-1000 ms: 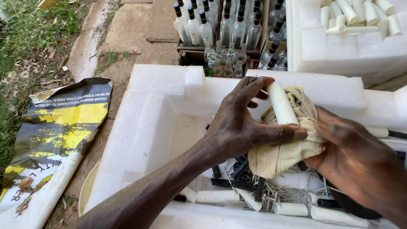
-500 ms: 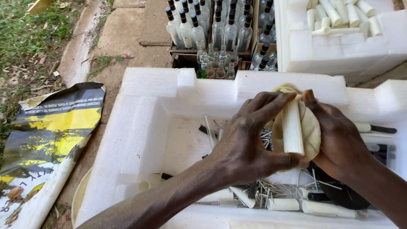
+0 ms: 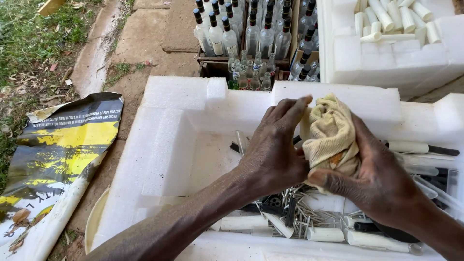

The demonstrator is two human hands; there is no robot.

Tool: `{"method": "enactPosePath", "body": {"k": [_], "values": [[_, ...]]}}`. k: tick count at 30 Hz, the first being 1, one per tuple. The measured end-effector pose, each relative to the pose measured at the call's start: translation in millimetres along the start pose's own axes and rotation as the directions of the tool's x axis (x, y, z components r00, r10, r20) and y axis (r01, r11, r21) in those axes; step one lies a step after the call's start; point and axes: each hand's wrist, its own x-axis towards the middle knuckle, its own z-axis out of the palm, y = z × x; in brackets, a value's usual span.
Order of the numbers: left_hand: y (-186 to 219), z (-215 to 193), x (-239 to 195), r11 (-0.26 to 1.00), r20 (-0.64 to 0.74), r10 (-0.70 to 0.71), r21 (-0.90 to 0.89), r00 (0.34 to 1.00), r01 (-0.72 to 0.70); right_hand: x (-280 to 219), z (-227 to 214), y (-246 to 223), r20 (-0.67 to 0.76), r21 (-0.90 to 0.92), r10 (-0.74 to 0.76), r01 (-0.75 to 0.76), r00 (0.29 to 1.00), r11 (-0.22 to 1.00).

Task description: The person repeatedly picks small white cylindrical components from a foam-lined bin and wipes them with a cloth. The person handles each component one at a time, wiping the exterior and then placing it back into the bin. The process is repeated for several components throughout the clip.

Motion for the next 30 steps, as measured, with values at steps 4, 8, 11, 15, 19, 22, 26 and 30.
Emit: {"method": "enactPosePath", "body": {"k": [4, 8, 11, 15, 19, 22, 26, 30], "values": [[9.5, 1.8, -6.0, 0.999, 0.019, 0.018, -0.04, 1.0, -0.017, 6.1, 9.6, -3.6, -0.133, 0.353, 0.173, -0.117, 0.976, 0.928], [31.4, 7.5, -12.4, 0.994, 0.044, 0.045, -0.104, 0.998, -0.04, 14.4, 11.6, 25.4, -0.2, 0.583, 0.212, -0.057, 0.957, 0.811], [35.0, 19.1, -16.3, 0.977, 0.022, 0.179, -0.122, 0.984, -0.175, 28.2, 5.6, 22.7, 0.095, 0.862, 0.436, -0.294, 0.895, 0.414], [25.6, 11.2, -13.0, 0.987, 0.003, 0.133, -0.088, 0.991, -0.133, 22.9, 13.8, -9.7, 0.114, 0.843, 0.482, -0.342, 0.868, 0.416], [17.4, 1.8, -6.4, 0.995, -0.051, -0.032, -0.098, 0.998, 0.027, 15.8, 20.9, -42.2, 0.151, 0.797, 0.593, -0.452, 0.791, 0.4], [15.1, -4.3, -2.3, 0.992, -0.009, -0.07, -0.104, 0.998, 0.069, 13.8, 16.9, -36.7, 0.107, 0.762, 0.586, -0.445, 0.804, 0.471], [6.1, 4.1, -5.7, 0.99, 0.009, -0.054, -0.127, 0.999, 0.054, 12.4, 12.7, -30.3, 0.014, 0.692, 0.505, -0.373, 0.863, 0.618], [25.1, 10.4, -11.4, 0.993, 0.039, -0.005, -0.114, 0.999, 0.009, 12.0, 7.7, 9.7, -0.016, 0.749, 0.293, -0.183, 0.956, 0.637]]}}
